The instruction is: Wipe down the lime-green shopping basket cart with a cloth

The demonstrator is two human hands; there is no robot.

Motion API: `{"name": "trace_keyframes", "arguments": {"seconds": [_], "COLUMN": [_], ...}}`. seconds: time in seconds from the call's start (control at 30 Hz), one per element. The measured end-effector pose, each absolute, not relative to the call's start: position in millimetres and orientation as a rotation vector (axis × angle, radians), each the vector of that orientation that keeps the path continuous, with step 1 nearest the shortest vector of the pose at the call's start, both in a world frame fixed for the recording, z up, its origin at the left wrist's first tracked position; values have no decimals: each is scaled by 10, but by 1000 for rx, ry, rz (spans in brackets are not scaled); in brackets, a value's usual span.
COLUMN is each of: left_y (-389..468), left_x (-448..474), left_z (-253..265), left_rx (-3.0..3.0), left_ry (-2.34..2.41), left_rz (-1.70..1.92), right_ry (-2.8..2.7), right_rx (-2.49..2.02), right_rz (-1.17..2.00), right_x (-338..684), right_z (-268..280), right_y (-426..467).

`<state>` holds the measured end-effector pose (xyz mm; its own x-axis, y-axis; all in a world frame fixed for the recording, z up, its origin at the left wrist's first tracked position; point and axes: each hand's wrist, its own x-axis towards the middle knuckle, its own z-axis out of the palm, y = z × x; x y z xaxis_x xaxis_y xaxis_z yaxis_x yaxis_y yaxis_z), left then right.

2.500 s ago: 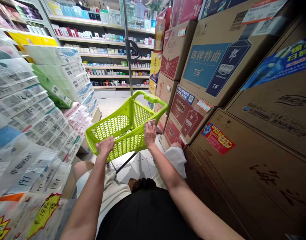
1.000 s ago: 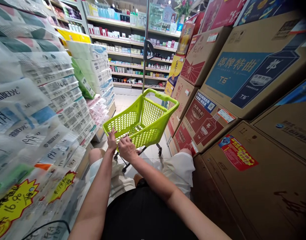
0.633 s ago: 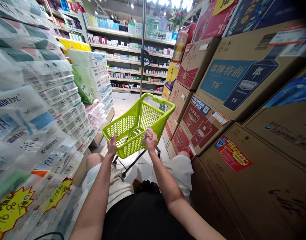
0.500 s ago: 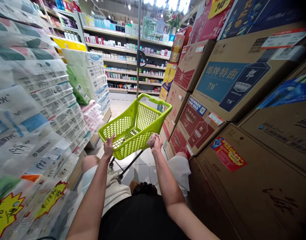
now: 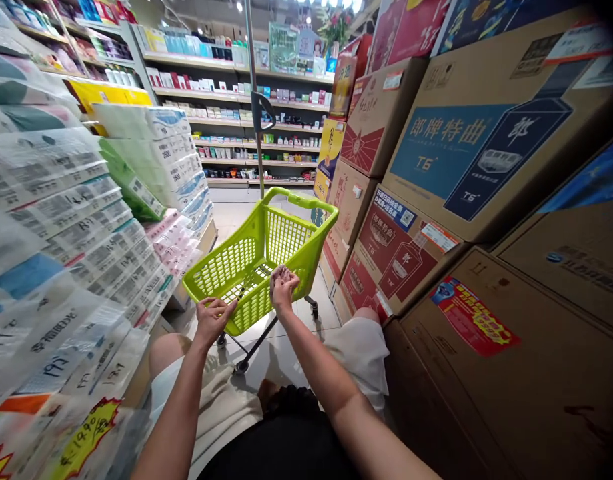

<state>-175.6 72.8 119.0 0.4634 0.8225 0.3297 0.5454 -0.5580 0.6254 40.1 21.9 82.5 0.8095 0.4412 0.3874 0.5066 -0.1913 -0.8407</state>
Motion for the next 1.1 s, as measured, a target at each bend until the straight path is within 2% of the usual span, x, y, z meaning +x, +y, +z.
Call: {"name": "trace_keyframes", "arguments": {"seconds": [0.17,0.37,0.63,0.9,1.1], "left_y": [727,703,753,700,736], "left_x": [-1807,-1853,-1869,-1863,-1853], "left_z": [1193,1250,1221,1270,1266], "left_rx": [2326,2345,2328,2379,2384], "left_ry": [1098,1066,1079,1073,1087], "left_rz": [840,774,740,683,679], "right_ry": [-346,-183,-515,-333,-521], "right_rx": [-1745,-1727,-1905,-1855,-1937], "right_rz": [95,-123,-43,-236,-106], "right_x": [819,1791,785,1681,1167], "right_z": [1110,1664,1032,1444,799], "right_y": [272,291,358,515,416]}}
